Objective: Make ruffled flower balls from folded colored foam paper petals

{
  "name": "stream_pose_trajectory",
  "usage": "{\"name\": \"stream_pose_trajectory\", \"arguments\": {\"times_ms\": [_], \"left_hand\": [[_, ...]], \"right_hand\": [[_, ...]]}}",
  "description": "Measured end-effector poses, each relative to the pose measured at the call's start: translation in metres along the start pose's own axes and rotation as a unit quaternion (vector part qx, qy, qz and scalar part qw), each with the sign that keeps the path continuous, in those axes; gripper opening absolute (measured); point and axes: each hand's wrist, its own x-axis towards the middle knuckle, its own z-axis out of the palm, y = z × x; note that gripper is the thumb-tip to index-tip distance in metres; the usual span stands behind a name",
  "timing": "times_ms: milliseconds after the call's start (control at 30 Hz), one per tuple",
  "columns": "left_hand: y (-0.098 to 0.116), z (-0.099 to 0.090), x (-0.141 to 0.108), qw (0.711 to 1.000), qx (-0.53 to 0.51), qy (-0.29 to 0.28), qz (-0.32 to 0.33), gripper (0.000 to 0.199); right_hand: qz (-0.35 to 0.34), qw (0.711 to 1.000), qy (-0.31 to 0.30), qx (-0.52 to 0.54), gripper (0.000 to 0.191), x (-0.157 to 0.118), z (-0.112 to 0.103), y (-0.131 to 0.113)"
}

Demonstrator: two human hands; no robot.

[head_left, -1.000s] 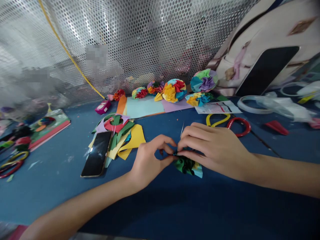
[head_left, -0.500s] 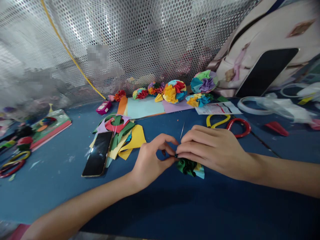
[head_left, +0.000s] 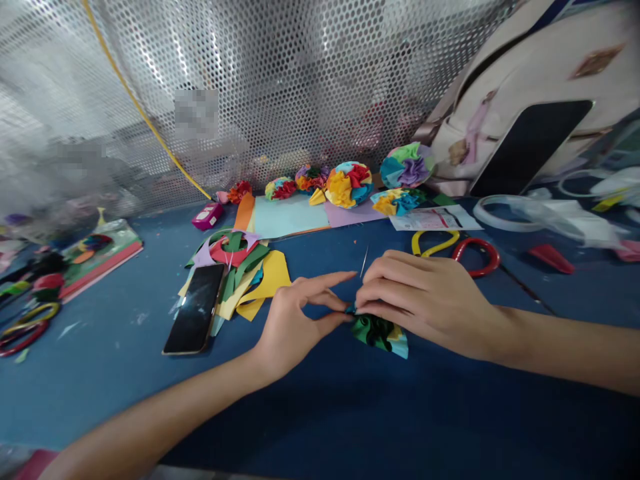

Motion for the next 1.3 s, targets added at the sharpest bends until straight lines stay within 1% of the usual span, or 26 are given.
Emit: {"name": "stream_pose_trajectory", "arguments": {"times_ms": [167,300,433,533,633,733,800,867,933,1000,1067,1167,1233,1267,1300], "left_hand": [[-0.002,-0.001,0.002,0.998,0.05,-0.007,0.034,0.057],[0.0,-0.002,0.003,0.997,0.054,-0.022,0.048,0.059],[0.001,-0.001,0.002,0.997,0.05,-0.021,0.052,0.061],[0.001,0.001,0.0,0.998,0.04,-0.012,0.056,0.063],[0.002,0.003,-0.001,0.996,0.051,0.003,0.072,0.064],[0.004,0.004,-0.002,0.994,0.069,0.012,0.078,0.067],[0.005,0.006,-0.001,0.996,0.057,0.012,0.064,0.068],[0.006,0.009,0.0,0.999,0.019,0.02,0.041,0.06],[0.007,0.012,0.003,0.999,-0.023,0.028,0.026,0.041],[0.007,0.013,0.005,0.998,-0.044,0.029,0.02,0.02],[0.007,0.012,0.007,0.999,-0.038,0.032,0.021,0.009],[0.008,0.006,0.009,0.998,-0.015,0.052,0.041,0.012],[0.008,0.0,0.01,0.995,-0.006,0.064,0.073,0.013],[0.008,-0.003,0.011,0.994,-0.003,0.068,0.09,0.015],[0.007,-0.006,0.013,0.992,-0.002,0.072,0.105,0.016]], "right_hand": [[-0.021,0.999,-0.013,-0.032,0.022,0.001,-0.001,-0.001],[-0.043,0.997,-0.014,-0.067,0.025,0.003,-0.003,-0.002],[-0.035,0.998,-0.011,-0.057,0.023,0.002,-0.001,-0.003],[-0.025,0.998,-0.021,-0.047,0.017,0.0,0.002,-0.002],[-0.022,0.998,-0.026,-0.047,0.011,-0.001,0.003,-0.002],[-0.021,0.998,-0.028,-0.049,0.013,0.0,0.002,-0.002],[-0.02,0.998,-0.024,-0.05,0.016,0.001,0.0,-0.003],[-0.02,0.998,-0.012,-0.056,0.018,0.002,0.0,-0.003],[-0.011,0.999,0.004,-0.048,0.017,0.003,0.0,-0.004],[0.009,1.0,0.018,-0.016,0.017,0.003,0.0,-0.004],[0.034,0.998,0.023,0.039,0.018,0.005,-0.001,-0.004],[0.087,0.986,0.007,0.146,0.02,0.009,-0.005,0.005],[0.125,0.973,-0.005,0.192,0.019,0.013,-0.008,0.022],[0.137,0.972,-0.009,0.193,0.018,0.014,-0.009,0.034],[0.139,0.972,-0.025,0.186,0.018,0.014,-0.009,0.047]]}}
